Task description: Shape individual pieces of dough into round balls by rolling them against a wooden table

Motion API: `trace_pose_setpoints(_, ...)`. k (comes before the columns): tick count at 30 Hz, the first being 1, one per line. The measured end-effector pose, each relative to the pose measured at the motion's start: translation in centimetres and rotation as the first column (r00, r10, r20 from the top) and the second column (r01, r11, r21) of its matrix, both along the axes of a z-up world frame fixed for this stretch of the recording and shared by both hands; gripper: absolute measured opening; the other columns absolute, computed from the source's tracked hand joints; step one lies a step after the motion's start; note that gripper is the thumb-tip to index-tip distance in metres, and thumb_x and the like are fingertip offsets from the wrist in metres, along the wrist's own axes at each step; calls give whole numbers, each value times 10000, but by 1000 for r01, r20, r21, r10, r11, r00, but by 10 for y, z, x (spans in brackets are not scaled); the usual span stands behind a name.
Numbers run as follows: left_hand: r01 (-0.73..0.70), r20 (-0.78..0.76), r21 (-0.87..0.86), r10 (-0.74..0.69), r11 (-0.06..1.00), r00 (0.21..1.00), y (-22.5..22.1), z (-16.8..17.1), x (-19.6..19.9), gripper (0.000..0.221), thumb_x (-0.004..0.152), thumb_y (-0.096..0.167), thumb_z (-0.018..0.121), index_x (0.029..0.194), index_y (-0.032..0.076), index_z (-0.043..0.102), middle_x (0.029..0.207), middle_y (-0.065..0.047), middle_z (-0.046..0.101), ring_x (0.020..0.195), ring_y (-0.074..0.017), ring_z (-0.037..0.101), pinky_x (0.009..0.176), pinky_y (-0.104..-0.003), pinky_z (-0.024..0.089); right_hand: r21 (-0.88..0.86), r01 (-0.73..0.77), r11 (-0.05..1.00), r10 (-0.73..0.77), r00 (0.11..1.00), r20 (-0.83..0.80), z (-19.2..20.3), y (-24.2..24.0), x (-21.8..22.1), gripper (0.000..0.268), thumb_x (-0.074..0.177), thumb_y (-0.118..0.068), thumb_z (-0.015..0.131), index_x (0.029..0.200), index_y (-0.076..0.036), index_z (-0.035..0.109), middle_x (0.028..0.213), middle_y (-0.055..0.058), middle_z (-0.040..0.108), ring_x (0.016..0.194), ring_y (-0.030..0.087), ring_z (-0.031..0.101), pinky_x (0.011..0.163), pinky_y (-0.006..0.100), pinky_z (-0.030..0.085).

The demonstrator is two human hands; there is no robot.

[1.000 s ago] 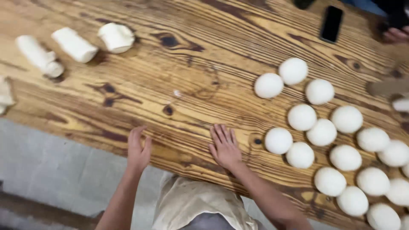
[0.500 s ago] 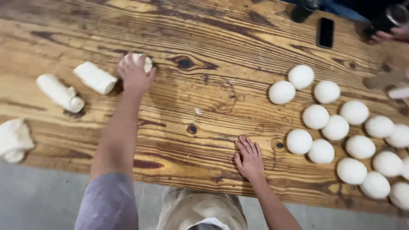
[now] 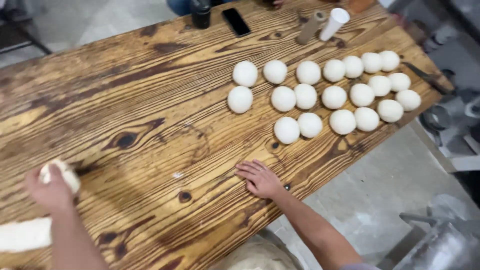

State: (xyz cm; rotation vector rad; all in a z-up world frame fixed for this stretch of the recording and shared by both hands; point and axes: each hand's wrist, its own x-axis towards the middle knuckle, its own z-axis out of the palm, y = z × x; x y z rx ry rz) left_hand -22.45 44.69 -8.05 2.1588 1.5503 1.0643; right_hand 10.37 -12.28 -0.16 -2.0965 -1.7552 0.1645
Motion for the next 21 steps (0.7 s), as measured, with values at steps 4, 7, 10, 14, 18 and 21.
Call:
trace_pose_setpoints(4,333,778,-542,310,772,547,-94,74,52,278,983,409,687,1227,277,687,1099,-34,732,966,-199,724,798,-389,644,-1,-1,1000,1,997,78,-24,5,-9,491,928,-256,519,1413,-289,584,1522,-67,536,1424,169,475,1186,444,312)
trace_pose_setpoints(7,730,895,-434,349,528,280,-209,194,102,395,978,471,566,1300,262,657,1209,-93,743,1035,-249,764,780,-437,682,-63,71,995,-60,983,174,-32,2,-5,530,904,-309,519,1432,-338,554,1533,-100,510,1429,152,454,1212,422,286)
trace_pose_setpoints(10,893,912,-318,359,317,198,-267,214,128,444,989,490,508,1328,236,639,1220,-112,732,1010,-259,755,722,-448,677,-12,180,984,-179,981,77,-36,6,-22,493,917,-268,569,1409,-291,583,1494,-43,546,1405,216,478,1194,478,311)
trace_pose_setpoints(14,933,884,-317,409,172,225,-337,220,130,461,966,463,555,1292,160,677,1186,-145,735,995,-288,754,748,-483,667,196,449,872,-275,779,-564,14,9,-76,486,975,-115,551,1458,-106,503,1448,103,499,1355,306,521,1098,441,470)
trace_pose_setpoints(18,859,845,-478,359,180,395,-390,198,124,412,1028,375,552,1349,134,649,1206,-165,697,1004,-311,727,754,-494,657,406,347,846,-57,815,-577,121,19,-125,602,978,-276,537,1502,-9,409,1556,198,363,1485,379,342,1175,507,370)
trace_pose_setpoints(21,852,805,-515,391,91,445,-430,218,104,446,1077,410,438,1441,169,527,1381,-126,531,1261,-315,542,920,-537,584,182,178,967,38,605,-795,136,27,-130,1254,782,-673,744,1624,3,106,1617,369,134,1505,527,104,1223,623,154)
